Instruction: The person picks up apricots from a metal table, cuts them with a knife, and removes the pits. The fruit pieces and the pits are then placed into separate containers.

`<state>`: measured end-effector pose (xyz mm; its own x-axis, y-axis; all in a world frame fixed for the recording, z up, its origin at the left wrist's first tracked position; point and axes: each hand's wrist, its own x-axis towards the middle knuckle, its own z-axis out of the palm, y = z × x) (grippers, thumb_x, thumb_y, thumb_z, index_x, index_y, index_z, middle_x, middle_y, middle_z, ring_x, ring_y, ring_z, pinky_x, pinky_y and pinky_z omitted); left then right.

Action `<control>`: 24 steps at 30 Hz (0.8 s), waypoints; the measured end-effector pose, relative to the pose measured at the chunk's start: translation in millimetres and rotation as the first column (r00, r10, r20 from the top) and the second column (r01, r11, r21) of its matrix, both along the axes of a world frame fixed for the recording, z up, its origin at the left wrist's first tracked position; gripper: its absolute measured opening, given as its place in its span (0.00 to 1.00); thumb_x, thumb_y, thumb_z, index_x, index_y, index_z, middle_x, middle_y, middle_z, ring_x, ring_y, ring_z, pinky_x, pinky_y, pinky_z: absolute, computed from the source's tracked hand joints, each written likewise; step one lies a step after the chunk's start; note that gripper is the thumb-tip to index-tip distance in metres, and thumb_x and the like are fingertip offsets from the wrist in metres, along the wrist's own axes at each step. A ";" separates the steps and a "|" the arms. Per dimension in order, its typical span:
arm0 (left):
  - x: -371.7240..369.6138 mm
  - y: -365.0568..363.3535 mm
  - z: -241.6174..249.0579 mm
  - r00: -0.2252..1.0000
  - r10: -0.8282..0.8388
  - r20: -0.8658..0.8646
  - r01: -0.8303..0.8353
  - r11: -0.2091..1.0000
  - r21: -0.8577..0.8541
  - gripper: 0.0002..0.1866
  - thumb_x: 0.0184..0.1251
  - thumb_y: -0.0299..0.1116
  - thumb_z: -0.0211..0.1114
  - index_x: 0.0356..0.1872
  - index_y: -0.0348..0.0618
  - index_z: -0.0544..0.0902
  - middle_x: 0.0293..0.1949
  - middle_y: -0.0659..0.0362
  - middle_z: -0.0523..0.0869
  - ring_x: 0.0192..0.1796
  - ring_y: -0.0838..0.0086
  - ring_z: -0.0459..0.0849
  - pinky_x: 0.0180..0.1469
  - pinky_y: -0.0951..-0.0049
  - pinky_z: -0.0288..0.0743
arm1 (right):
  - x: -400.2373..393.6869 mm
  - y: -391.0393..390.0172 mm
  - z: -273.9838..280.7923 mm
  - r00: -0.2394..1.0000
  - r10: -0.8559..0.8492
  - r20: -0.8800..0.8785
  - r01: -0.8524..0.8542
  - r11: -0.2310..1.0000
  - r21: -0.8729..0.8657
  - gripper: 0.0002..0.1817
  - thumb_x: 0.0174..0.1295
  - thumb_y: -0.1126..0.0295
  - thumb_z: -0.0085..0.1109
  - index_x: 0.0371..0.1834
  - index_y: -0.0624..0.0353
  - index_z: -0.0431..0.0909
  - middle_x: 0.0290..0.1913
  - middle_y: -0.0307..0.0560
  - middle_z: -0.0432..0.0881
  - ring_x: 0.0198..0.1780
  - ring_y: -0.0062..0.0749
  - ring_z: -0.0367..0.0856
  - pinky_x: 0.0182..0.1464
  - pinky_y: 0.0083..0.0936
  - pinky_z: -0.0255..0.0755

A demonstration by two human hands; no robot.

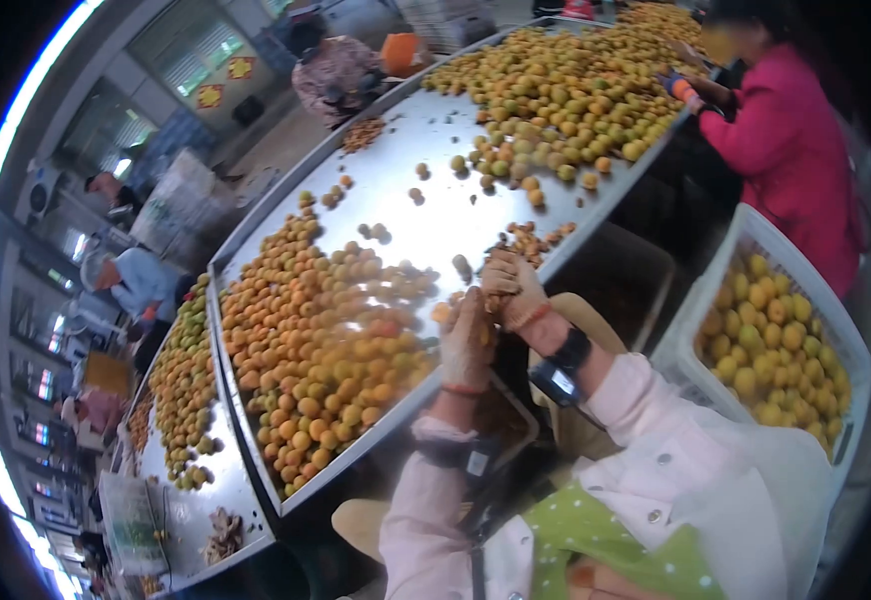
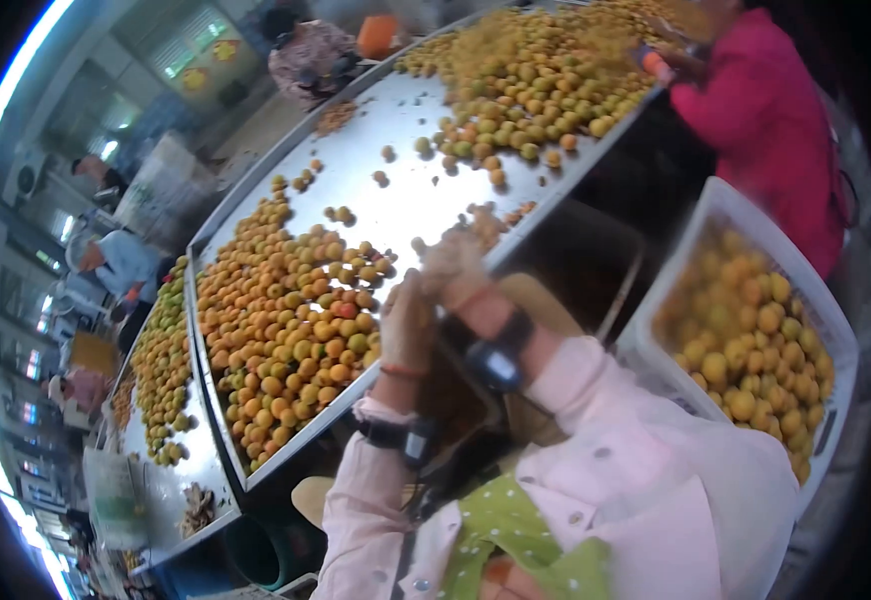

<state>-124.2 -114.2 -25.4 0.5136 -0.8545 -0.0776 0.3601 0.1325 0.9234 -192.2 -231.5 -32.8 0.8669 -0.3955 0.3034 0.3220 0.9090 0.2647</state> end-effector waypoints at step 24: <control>12.2 46.0 47.4 0.995 -0.044 0.091 0.049 0.998 -0.048 0.14 0.74 0.42 0.58 0.49 0.45 0.82 0.28 0.65 0.80 0.24 0.82 0.73 0.23 0.81 0.63 | -36.8 70.0 60.4 0.516 -0.840 -0.167 -0.284 0.016 -0.959 0.15 0.66 0.77 0.58 0.56 0.62 0.76 0.40 0.36 0.81 0.37 0.18 0.77 0.39 0.18 0.74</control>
<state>-112.0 -68.1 22.0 0.4760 -0.8794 0.0107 0.2829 0.1646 0.9449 -229.0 -161.5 27.5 0.8048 -0.5704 0.1644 0.1217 -0.1125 -0.9862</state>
